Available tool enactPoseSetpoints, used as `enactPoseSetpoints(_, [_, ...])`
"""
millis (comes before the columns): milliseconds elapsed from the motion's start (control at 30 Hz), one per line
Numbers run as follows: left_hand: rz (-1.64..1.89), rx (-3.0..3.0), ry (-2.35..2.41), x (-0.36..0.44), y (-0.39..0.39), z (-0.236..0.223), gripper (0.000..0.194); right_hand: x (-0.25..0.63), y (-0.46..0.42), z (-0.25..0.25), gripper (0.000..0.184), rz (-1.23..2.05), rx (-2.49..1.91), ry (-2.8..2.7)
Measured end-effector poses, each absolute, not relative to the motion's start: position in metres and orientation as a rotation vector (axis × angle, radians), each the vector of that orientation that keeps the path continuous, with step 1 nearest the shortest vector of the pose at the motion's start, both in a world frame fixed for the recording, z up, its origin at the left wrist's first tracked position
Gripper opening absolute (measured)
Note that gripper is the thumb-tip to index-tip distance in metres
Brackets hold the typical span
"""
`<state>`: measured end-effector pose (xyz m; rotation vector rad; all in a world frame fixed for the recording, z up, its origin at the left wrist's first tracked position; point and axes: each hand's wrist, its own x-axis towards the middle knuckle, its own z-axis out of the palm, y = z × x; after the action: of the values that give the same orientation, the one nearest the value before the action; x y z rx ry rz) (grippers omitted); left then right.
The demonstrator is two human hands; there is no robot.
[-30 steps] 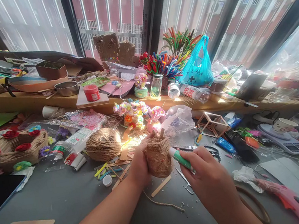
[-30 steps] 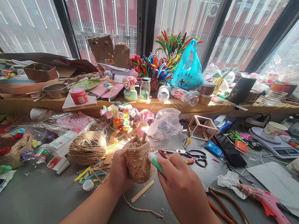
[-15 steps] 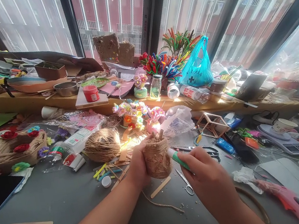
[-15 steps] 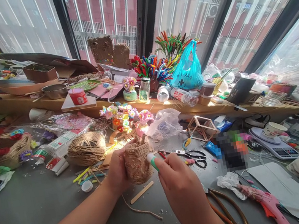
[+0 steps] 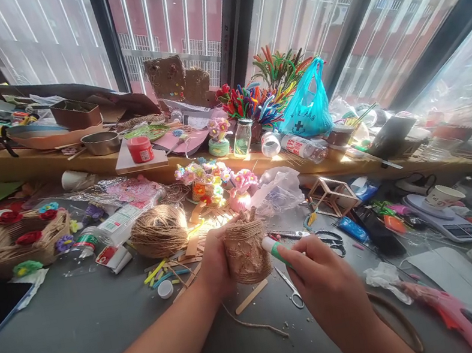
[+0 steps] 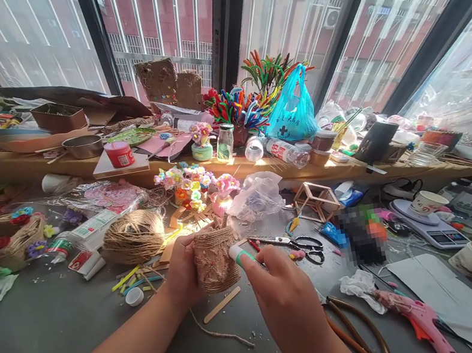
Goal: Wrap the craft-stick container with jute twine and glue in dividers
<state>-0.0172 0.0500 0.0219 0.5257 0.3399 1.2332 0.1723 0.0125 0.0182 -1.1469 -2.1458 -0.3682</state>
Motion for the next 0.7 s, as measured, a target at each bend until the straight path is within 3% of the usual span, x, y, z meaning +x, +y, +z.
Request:
enactPoseSetpoints(167, [1.295, 0.578, 0.354, -0.019, 0.051, 0.004, 0.020, 0.173, 0.012, 0.018, 0.027, -0.413, -1.140, -2.128])
enactPoseSetpoints(367, [1.397, 0.525, 0.476, -0.025, 0.054, -0.008, 0.017, 0.179, 0.005, 0.029, 0.011, -0.037, -1.170, -1.686])
enactPoseSetpoints(533, [1.257, 0.369, 0.476, -0.030, 0.056, 0.005, 0.017, 0.200, 0.019, 0.019, 0.031, 0.243, -1.386, -1.454])
enactPoseSetpoints(700, [1.155, 0.390, 0.360, -0.033, 0.058, 0.003, 0.050, 0.235, 0.056, -0.003, 0.047, 0.365, -1.602, -1.506])
